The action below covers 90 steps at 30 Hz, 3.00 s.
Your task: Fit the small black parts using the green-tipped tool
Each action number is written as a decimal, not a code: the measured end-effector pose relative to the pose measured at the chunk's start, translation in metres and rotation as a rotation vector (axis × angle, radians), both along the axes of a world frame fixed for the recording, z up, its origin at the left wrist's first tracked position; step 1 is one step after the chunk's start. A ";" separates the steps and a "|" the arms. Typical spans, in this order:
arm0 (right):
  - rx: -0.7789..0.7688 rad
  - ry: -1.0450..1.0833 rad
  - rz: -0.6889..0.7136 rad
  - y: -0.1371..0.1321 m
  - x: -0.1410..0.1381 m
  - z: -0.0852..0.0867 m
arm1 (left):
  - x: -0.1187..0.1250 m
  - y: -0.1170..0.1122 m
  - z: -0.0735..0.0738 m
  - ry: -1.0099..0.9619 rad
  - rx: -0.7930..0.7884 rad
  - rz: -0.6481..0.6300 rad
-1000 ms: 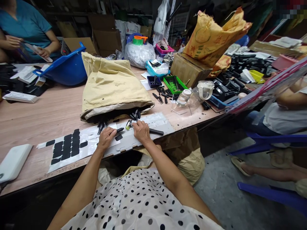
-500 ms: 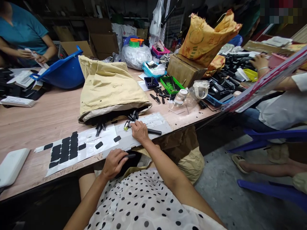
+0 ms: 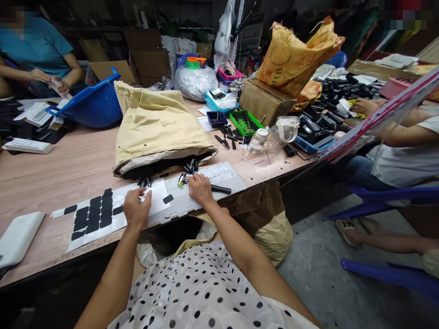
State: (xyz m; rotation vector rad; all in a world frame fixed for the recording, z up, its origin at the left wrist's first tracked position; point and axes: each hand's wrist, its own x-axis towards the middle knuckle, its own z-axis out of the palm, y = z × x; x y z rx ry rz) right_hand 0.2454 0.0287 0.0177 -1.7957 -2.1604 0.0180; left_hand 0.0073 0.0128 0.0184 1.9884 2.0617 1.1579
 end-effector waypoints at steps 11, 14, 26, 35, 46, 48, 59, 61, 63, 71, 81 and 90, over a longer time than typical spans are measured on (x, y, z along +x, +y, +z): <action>0.007 0.009 0.001 0.001 -0.002 -0.002 | -0.040 0.033 -0.011 -0.030 -0.179 0.138; 0.003 0.008 0.007 0.001 -0.001 0.000 | -0.029 0.017 -0.008 -0.039 -0.164 -0.020; -0.008 0.012 0.002 0.000 0.001 0.003 | 0.023 0.020 -0.009 0.011 -0.283 -0.269; 0.124 0.254 0.113 -0.021 -0.012 0.013 | 0.028 0.017 -0.006 -0.032 -0.337 -0.242; 0.054 0.194 0.210 -0.034 -0.030 0.021 | 0.030 0.017 -0.006 -0.070 -0.329 -0.227; 0.023 0.176 0.191 -0.035 -0.029 0.020 | 0.030 0.017 -0.006 -0.072 -0.325 -0.224; 0.035 0.209 0.088 -0.032 -0.021 0.014 | 0.028 0.019 -0.011 -0.067 -0.314 -0.231; 0.042 0.210 0.058 -0.027 -0.018 0.013 | 0.028 0.019 -0.010 -0.065 -0.317 -0.237; 0.057 0.197 0.030 -0.020 -0.013 0.012 | 0.027 0.019 -0.009 -0.061 -0.321 -0.243; 0.010 0.014 0.011 -0.001 -0.003 0.001 | 0.025 0.016 -0.002 -0.093 -0.379 -0.283; -0.004 0.005 0.018 -0.005 -0.005 0.004 | 0.025 0.016 -0.002 -0.084 -0.372 -0.252; -0.010 0.007 0.019 -0.004 -0.005 0.002 | 0.026 0.015 0.003 -0.106 -0.378 -0.249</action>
